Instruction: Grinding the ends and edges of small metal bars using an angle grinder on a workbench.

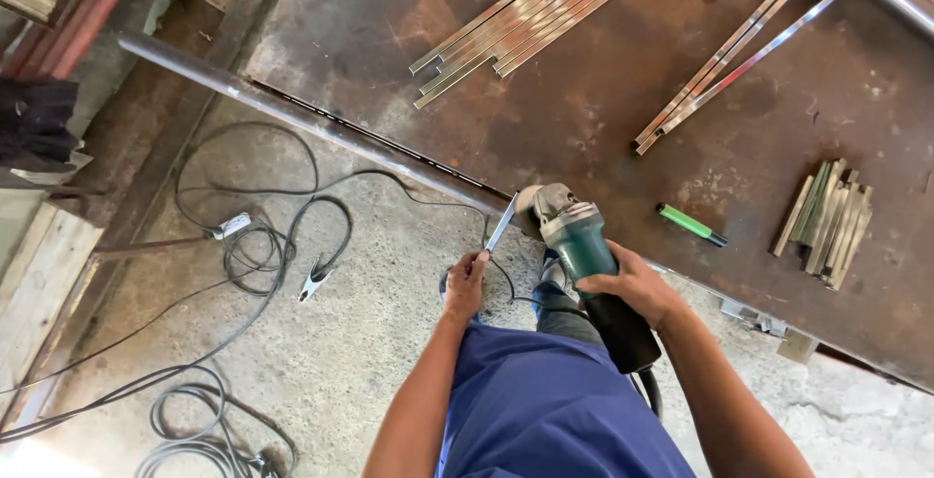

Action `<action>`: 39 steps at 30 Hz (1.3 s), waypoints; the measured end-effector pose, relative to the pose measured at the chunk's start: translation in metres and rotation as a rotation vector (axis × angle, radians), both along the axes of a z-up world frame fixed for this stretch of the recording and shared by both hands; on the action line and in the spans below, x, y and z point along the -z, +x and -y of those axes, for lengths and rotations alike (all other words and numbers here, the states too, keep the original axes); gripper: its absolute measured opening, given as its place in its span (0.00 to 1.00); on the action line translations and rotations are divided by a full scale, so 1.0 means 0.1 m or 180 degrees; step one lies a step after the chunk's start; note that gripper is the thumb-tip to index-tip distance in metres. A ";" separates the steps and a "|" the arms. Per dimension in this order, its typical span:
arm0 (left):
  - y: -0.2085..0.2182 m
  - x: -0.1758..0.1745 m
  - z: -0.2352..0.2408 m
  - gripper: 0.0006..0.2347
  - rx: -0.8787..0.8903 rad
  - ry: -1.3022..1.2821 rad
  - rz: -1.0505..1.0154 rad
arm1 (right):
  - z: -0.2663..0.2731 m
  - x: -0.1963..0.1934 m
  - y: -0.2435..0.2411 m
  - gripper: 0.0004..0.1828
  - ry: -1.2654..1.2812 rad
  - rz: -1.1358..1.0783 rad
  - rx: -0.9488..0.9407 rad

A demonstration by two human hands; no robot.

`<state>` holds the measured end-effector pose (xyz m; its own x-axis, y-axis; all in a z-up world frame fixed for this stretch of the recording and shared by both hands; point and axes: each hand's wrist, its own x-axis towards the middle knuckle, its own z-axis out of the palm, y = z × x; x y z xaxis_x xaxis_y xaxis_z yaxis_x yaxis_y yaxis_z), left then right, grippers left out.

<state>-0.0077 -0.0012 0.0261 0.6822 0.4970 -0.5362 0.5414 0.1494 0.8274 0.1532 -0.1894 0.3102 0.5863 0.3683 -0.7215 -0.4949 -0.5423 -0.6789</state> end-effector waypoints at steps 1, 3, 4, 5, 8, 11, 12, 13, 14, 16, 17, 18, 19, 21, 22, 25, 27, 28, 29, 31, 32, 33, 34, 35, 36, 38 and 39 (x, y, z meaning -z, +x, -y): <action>-0.01 0.02 0.00 0.14 0.0007 -0.0007 -0.0001 | 0.00 0.02 0.01 0.33 -0.0007 -0.0001 0.0007; -0.01 0.04 -0.01 0.15 0.0026 0.0122 -0.0047 | -0.01 0.07 0.05 0.35 0.0008 -0.0033 -0.0028; 0.00 0.04 -0.01 0.15 0.0034 0.0120 -0.0045 | -0.02 0.05 0.06 0.35 0.0006 -0.0032 -0.0020; 0.00 0.03 -0.01 0.15 0.0022 0.0120 -0.0051 | -0.04 0.03 0.06 0.34 -0.0005 -0.0025 -0.0029; 0.00 -0.01 -0.03 0.15 0.0033 0.0078 -0.0079 | 0.02 0.01 0.07 0.33 -0.0059 -0.0044 0.0006; -0.03 0.09 -0.03 0.16 0.0035 -0.0028 0.0002 | 0.06 -0.11 0.07 0.32 -0.0166 -0.0048 0.0057; -0.03 0.16 -0.01 0.18 0.0025 -0.0102 0.0099 | 0.08 -0.17 0.07 0.32 -0.0240 -0.0032 0.0075; 0.00 0.13 -0.02 0.18 0.0030 -0.0104 0.0108 | 0.06 -0.19 0.07 0.32 -0.0242 -0.0022 0.0080; 0.01 0.09 -0.04 0.18 0.0084 -0.0021 -0.0001 | 0.04 -0.21 0.06 0.32 -0.0217 -0.0042 0.0105; 0.02 0.05 -0.06 0.19 0.0148 0.0073 -0.0110 | 0.03 -0.15 0.06 0.31 -0.0181 -0.0062 0.0139; 0.02 0.04 -0.06 0.21 0.0124 0.0014 -0.0085 | 0.03 -0.08 0.08 0.32 -0.0171 -0.0037 0.0067; 0.04 0.04 -0.06 0.23 0.0109 -0.0048 -0.0051 | 0.05 -0.02 0.10 0.32 -0.0164 -0.0003 0.0004; 0.06 0.02 -0.05 0.23 0.0127 -0.0040 -0.0040 | 0.02 0.01 0.11 0.32 -0.0156 0.0008 0.0022; 0.08 -0.03 -0.06 0.24 0.0170 -0.0131 -0.0182 | -0.05 0.06 0.13 0.35 -0.0037 -0.0053 -0.0095; 0.09 0.02 -0.06 0.24 0.0176 -0.0125 -0.0179 | -0.03 0.12 0.13 0.35 -0.0032 -0.0049 -0.0090; 0.08 0.11 -0.06 0.25 0.0151 -0.0256 -0.0202 | 0.01 0.22 0.13 0.36 0.0024 -0.0151 -0.0098; 0.06 0.13 -0.06 0.25 0.0084 -0.0421 -0.0201 | 0.05 0.19 0.13 0.37 0.0008 -0.0188 0.0027; 0.09 0.25 -0.06 0.25 0.0088 -0.0423 -0.0184 | 0.08 0.17 0.13 0.37 0.0006 -0.0171 0.0031; 0.13 0.37 -0.07 0.21 0.0198 -0.0339 -0.0318 | 0.11 0.15 0.14 0.36 -0.0049 -0.0155 0.0021; 0.13 0.38 -0.07 0.18 0.0295 -0.0273 -0.0481 | 0.12 0.03 0.11 0.36 -0.0122 -0.0170 0.0000; 0.12 0.27 -0.07 0.19 0.0453 -0.0199 -0.0587 | 0.10 -0.07 0.09 0.35 -0.0079 -0.0147 0.0085; 0.12 0.17 -0.08 0.21 0.0612 -0.0125 -0.0693 | 0.08 -0.17 0.06 0.33 -0.0037 -0.0123 0.0170; 0.12 0.20 -0.07 0.21 0.0623 -0.0117 -0.0682 | 0.10 -0.15 0.07 0.33 -0.0031 -0.0111 0.0182; 0.12 0.23 -0.06 0.23 0.0577 -0.0215 -0.0623 | 0.11 -0.13 0.08 0.34 -0.0021 -0.0093 0.0176; 0.10 0.26 -0.03 0.25 0.0548 -0.0323 -0.0572 | 0.15 -0.11 0.07 0.34 -0.0021 -0.0082 0.0185; 0.14 0.26 -0.04 0.25 0.0561 -0.0320 -0.0593 | 0.18 -0.03 0.09 0.33 -0.0014 -0.0075 0.0182; 0.15 0.26 -0.05 0.26 0.0546 -0.0317 -0.0619 | 0.18 0.02 0.09 0.33 -0.0003 -0.0074 0.0151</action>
<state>0.0071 0.0037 -0.0004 0.6314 0.3212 -0.7058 0.7131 0.1172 0.6912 0.1621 -0.2077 0.3081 0.5861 0.3399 -0.7355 -0.5358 -0.5184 -0.6665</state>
